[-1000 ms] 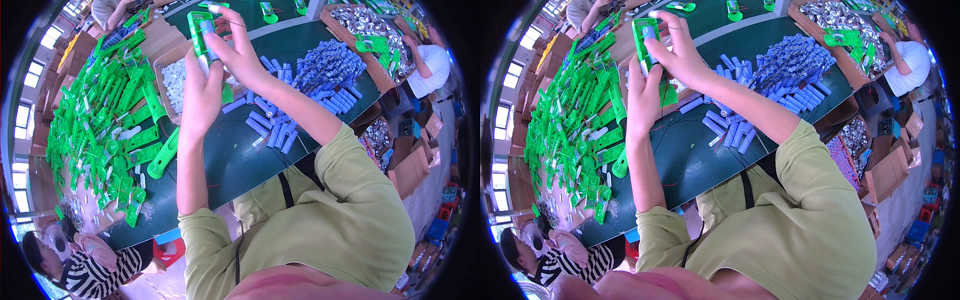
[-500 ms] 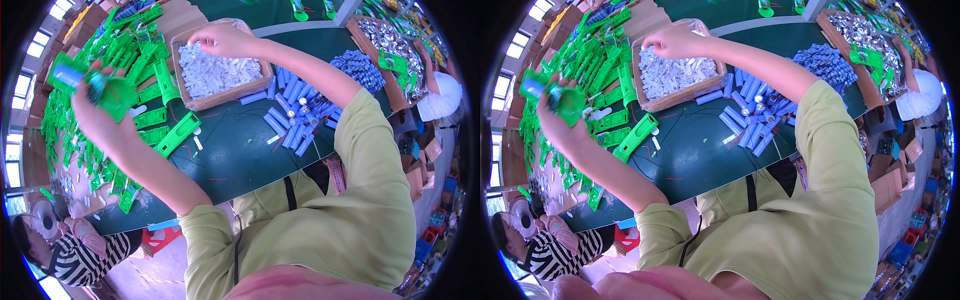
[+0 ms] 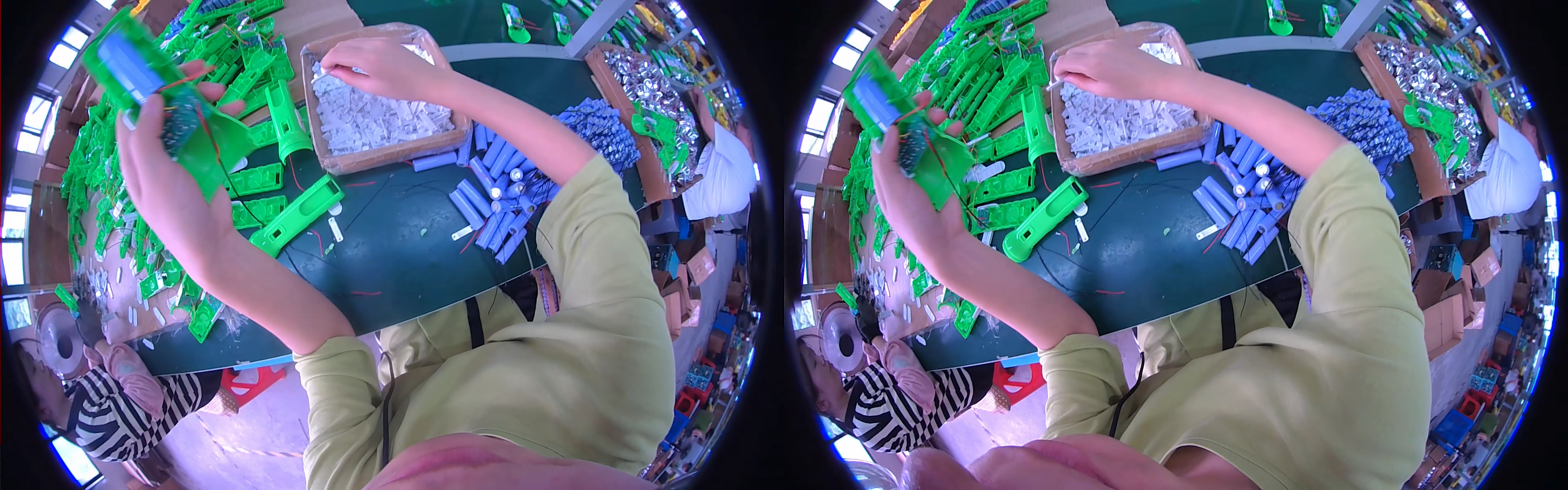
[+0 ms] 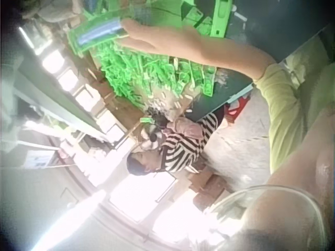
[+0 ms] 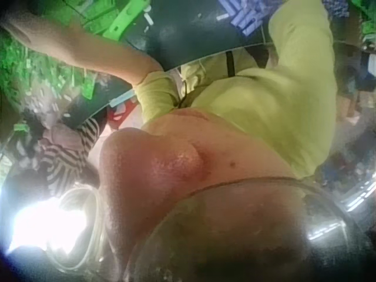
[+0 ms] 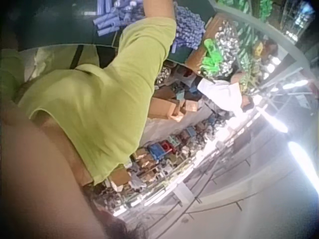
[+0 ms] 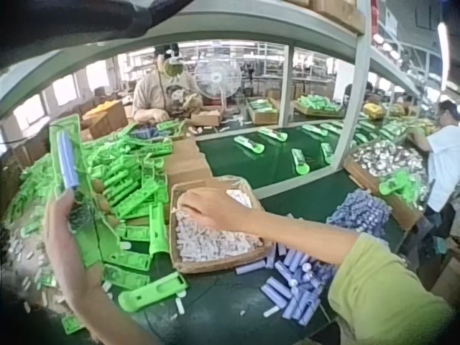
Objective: The person assembles small battery-powered electronic devices by hand, fitting blue batteries, white components, and circuit boards into green plastic housings.
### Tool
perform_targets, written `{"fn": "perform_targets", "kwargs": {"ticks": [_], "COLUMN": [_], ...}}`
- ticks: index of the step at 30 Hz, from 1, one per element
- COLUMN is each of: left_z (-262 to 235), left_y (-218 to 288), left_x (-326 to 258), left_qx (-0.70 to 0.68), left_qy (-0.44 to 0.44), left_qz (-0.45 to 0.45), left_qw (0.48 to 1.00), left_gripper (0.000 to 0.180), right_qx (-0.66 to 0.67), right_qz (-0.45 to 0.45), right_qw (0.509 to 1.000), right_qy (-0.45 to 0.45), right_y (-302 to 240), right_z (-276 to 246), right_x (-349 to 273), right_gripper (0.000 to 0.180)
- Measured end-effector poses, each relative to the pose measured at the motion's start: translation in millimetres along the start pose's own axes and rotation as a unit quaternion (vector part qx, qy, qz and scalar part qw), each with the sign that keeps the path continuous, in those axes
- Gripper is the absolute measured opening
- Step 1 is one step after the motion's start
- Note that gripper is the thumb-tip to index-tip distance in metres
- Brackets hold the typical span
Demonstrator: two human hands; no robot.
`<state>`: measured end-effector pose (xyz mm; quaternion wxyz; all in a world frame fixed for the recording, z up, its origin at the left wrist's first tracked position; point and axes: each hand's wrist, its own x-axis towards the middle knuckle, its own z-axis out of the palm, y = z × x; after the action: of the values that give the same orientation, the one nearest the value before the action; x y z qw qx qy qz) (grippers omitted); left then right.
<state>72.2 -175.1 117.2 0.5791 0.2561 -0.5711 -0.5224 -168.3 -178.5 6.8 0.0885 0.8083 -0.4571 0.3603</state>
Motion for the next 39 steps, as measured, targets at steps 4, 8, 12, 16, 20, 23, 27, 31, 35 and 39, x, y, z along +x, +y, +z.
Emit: {"fn": "perform_targets", "kwargs": {"ticks": [4,8,12,16,20,23,27,31,35,39], "left_z": [22.0,35.2,57.0,75.9,81.1,83.7,83.5,82.9,83.9,86.6], "left_y": [6.6,1.2,-1.0,-1.9,-11.0,-10.8,-11.2,-9.7,-13.0,-16.4], "left_x": [-12.9,-28.2,-42.7,-57.4,-54.7,-52.7,-51.1,-51.2,-47.4,-49.7], "left_qx": [-0.001,-0.080,-0.135,-0.100,-0.032,-0.067,-0.091,-0.072,-0.065,-0.055], "left_qy": [-0.159,-0.293,-0.358,-0.369,-0.345,-0.345,-0.354,-0.358,-0.352,-0.347], "left_qz": [0.006,0.016,-0.011,-0.032,-0.033,-0.075,-0.085,-0.094,-0.103,-0.095], "left_qw": [0.987,0.953,0.924,0.924,0.938,0.933,0.927,0.926,0.928,0.932], "left_gripper": [0.036,0.045,0.049,0.042,0.041,0.045,0.045,0.044,0.044,0.044], "right_qx": [-0.052,0.016,0.087,0.147,-0.010,-0.058,-0.035,-0.140,0.166,0.212], "right_qz": [-0.077,-0.100,-0.029,0.069,0.042,0.028,0.063,0.038,0.146,0.175], "right_qw": [0.989,0.976,0.970,0.950,0.965,0.970,0.965,0.942,0.928,0.918], "right_qy": [0.114,0.193,0.226,0.265,0.257,0.236,0.250,0.302,0.300,0.287], "right_y": [-59.8,-99.5,-109.7,-110.2,-101.1,-92.4,-80.4,-82.8,-85.3,-79.5], "right_z": [-80.9,-126.2,-143.2,-148.2,-150.0,-152.2,-165.6,-178.4,-169.3,-139.3], "right_x": [0.9,-5.2,-14.0,-13.8,-10.1,-9.3,-11.5,-3.2,0.1,1.7], "right_gripper": [0.018,0.021,0.021,0.032,0.033,0.026,0.015,0.007,0.011,0.016]}}
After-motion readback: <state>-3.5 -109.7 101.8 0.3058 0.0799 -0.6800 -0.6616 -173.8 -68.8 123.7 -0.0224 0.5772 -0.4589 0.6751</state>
